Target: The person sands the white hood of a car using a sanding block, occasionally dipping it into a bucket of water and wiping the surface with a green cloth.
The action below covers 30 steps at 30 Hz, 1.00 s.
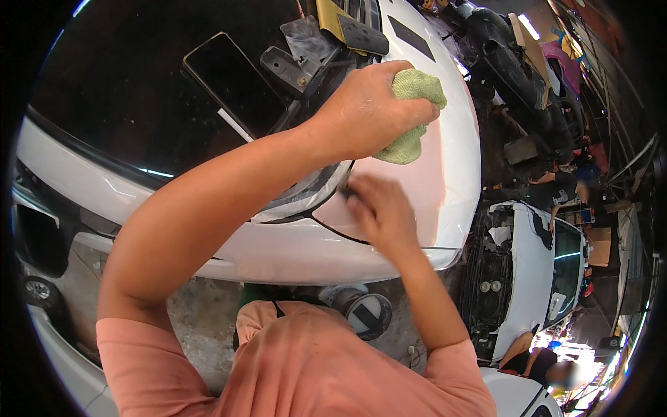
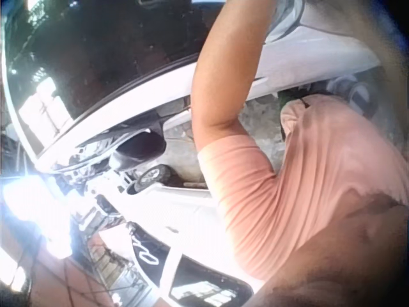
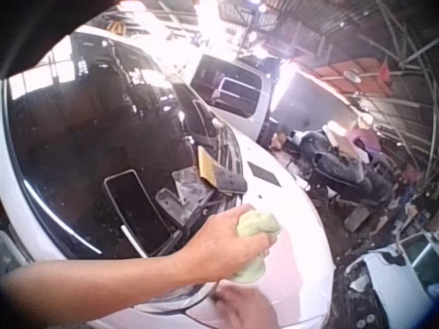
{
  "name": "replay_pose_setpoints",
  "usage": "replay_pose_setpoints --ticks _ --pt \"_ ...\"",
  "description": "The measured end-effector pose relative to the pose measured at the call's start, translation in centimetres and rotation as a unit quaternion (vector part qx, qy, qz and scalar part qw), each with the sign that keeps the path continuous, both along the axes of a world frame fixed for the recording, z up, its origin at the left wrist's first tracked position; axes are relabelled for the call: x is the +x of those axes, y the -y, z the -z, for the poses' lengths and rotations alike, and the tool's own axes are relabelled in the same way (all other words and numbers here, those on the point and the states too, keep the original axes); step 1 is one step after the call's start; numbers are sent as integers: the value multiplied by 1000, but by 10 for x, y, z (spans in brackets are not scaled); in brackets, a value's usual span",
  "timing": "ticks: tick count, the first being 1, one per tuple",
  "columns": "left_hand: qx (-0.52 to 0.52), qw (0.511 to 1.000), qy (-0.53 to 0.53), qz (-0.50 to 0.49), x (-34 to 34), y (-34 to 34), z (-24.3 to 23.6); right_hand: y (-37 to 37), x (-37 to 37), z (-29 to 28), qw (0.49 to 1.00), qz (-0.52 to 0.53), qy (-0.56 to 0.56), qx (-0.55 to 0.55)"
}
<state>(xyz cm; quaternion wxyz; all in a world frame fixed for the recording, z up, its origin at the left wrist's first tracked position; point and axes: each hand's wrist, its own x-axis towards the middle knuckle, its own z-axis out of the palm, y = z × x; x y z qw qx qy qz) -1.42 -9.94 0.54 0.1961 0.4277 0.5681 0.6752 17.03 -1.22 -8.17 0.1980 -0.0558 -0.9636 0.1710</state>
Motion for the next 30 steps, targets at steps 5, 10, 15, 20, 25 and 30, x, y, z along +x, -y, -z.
replay_pose_setpoints --ticks 5,10,15,20,25,30 --pt "-2 999 33 34 9 -2 6 -42 -25 8 989 85 111 -44" --pt "-30 999 11 25 9 -3 8 -37 -11 13 999 -36 -1 24" --pt "-28 999 33 22 10 -4 6 -69 -29 20 999 -20 -14 -28" --pt "-36 998 38 24 7 -6 8 -40 -11 4 997 -75 -21 7" --pt "-14 999 33 21 0 -10 3 -92 -51 4 998 47 33 -22" --pt "-1 999 53 -1 -12 -1 -5 -52 -17 5 999 -40 11 -8"
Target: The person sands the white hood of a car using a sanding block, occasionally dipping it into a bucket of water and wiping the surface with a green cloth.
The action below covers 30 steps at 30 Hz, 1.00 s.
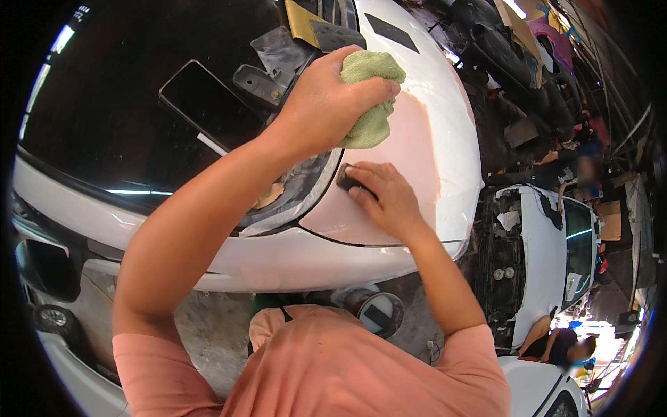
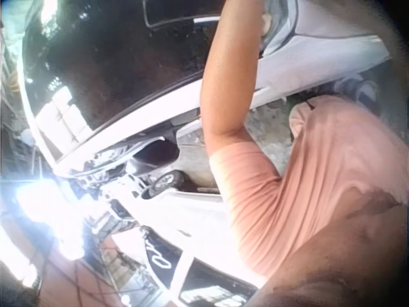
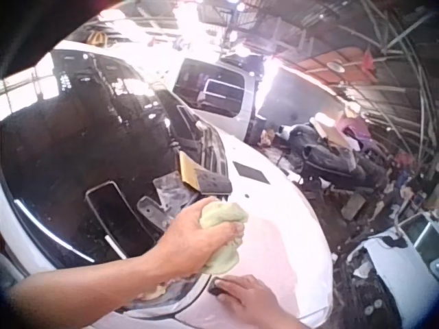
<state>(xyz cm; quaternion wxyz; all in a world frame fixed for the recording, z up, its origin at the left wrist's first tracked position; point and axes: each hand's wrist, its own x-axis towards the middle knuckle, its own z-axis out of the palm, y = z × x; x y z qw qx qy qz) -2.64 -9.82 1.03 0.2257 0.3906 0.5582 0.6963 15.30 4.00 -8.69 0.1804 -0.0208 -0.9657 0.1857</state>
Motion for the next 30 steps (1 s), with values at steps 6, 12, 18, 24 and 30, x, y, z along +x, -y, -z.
replay_pose_setpoints --ticks 6,12,18,24,30 --pt "20 1000 8 -2 12 -9 -8 -70 -51 2 992 125 -1 32" --pt "25 999 45 -7 3 2 -12 -13 -5 6 1000 12 12 16" --pt "16 1000 20 10 4 -8 -12 -89 -74 -2 991 129 7 29" --pt "26 998 43 -24 -1 3 -14 -32 -29 9 999 19 2 33" --pt "19 1000 17 -2 5 -11 -14 -98 -95 -4 990 127 -40 49"
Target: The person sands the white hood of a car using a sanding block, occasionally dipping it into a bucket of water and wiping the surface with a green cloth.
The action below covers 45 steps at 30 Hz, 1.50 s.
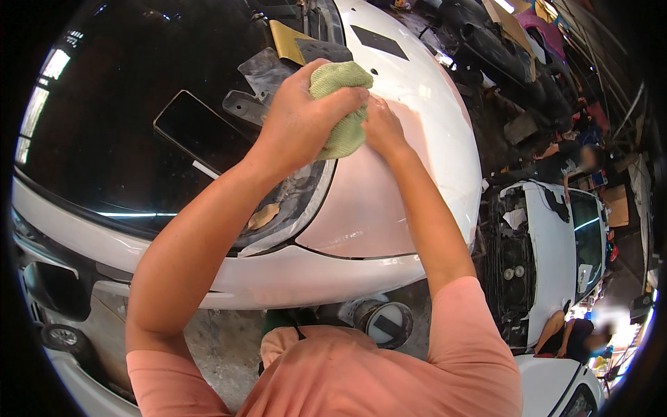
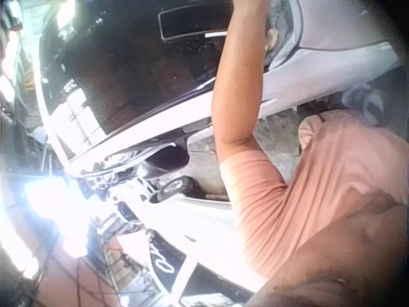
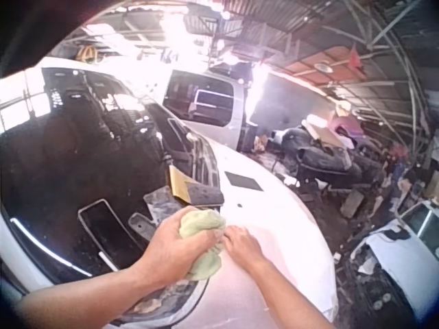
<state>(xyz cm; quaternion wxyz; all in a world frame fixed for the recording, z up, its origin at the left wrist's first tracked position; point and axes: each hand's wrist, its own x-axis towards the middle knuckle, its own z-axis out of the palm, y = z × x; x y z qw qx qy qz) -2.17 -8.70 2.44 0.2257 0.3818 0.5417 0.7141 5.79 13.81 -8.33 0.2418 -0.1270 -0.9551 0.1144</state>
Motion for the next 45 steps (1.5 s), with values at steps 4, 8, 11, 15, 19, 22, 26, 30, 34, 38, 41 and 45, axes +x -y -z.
replay_pose_setpoints --ticks 4,8,11,15,19,22,26,30,34,38,41,45 --pt "36 997 45 -43 -6 12 1 51 44 20 997 -77 24 6" --pt "41 997 42 -42 -11 13 -4 47 55 12 993 -115 24 -17" --pt "42 998 30 -33 -9 3 -4 -12 0 6 1000 -13 25 -5" --pt "25 999 15 -30 -8 -1 0 -19 -5 19 998 -24 -19 49" --pt "17 997 21 -70 -13 12 2 54 60 25 993 -120 10 14" --pt "3 998 11 -64 -10 9 -2 33 44 18 995 -93 21 -1" --pt "-4 999 14 -44 -2 -4 0 -50 -36 11 1000 1 -21 -14" --pt "-5 997 8 -81 -11 -1 10 -18 -21 22 999 -25 -14 -27" --pt "-6 997 26 -74 -9 4 10 36 43 21 998 -64 2 -7" --pt "-15 998 23 -64 -5 0 4 -14 -15 9 1000 -5 16 -8" --pt "-16 999 18 -46 1 -10 9 -57 -57 16 999 46 -7 18" --pt "-35 997 13 -61 -3 -1 15 2 -12 19 1000 -9 25 -10"
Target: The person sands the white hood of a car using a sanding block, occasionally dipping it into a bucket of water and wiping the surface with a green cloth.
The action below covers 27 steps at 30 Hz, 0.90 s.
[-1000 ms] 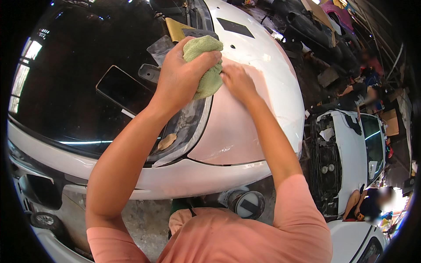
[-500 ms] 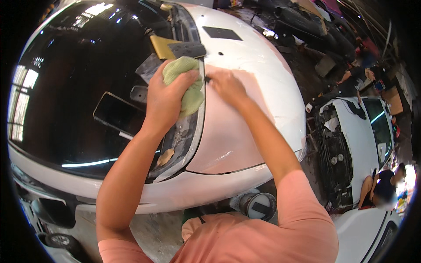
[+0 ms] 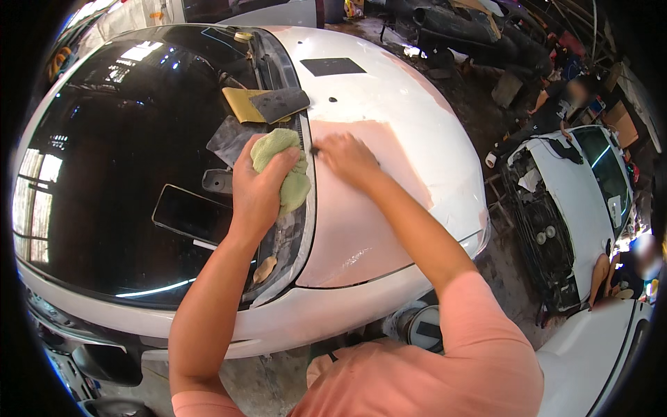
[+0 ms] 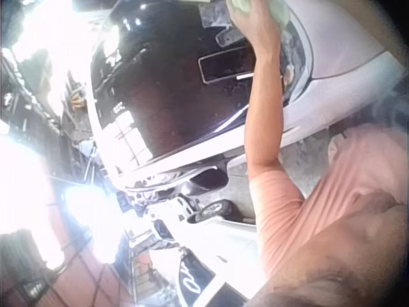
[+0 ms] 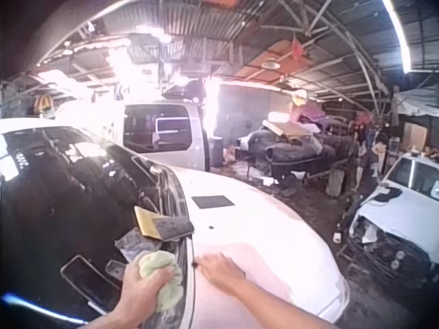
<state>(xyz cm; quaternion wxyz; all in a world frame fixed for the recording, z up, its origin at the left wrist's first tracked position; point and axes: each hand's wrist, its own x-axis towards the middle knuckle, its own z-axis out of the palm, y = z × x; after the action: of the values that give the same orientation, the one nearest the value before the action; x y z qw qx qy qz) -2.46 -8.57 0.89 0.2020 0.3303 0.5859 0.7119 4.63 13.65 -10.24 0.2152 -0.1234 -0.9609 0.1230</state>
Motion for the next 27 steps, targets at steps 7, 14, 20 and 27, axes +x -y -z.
replay_pose_setpoints --ticks 7,14,20,27 --pt "3 1000 -18 11 4 -1 -4 35 58 -7 999 -44 2 8" --pt "-7 1000 -24 -6 -1 -9 2 -34 -39 6 998 58 -28 17" --pt "7 999 -21 -24 -9 1 0 44 55 0 999 -33 -15 21" --pt "14 999 -28 -9 1 -13 4 -59 -39 6 997 40 -42 45"
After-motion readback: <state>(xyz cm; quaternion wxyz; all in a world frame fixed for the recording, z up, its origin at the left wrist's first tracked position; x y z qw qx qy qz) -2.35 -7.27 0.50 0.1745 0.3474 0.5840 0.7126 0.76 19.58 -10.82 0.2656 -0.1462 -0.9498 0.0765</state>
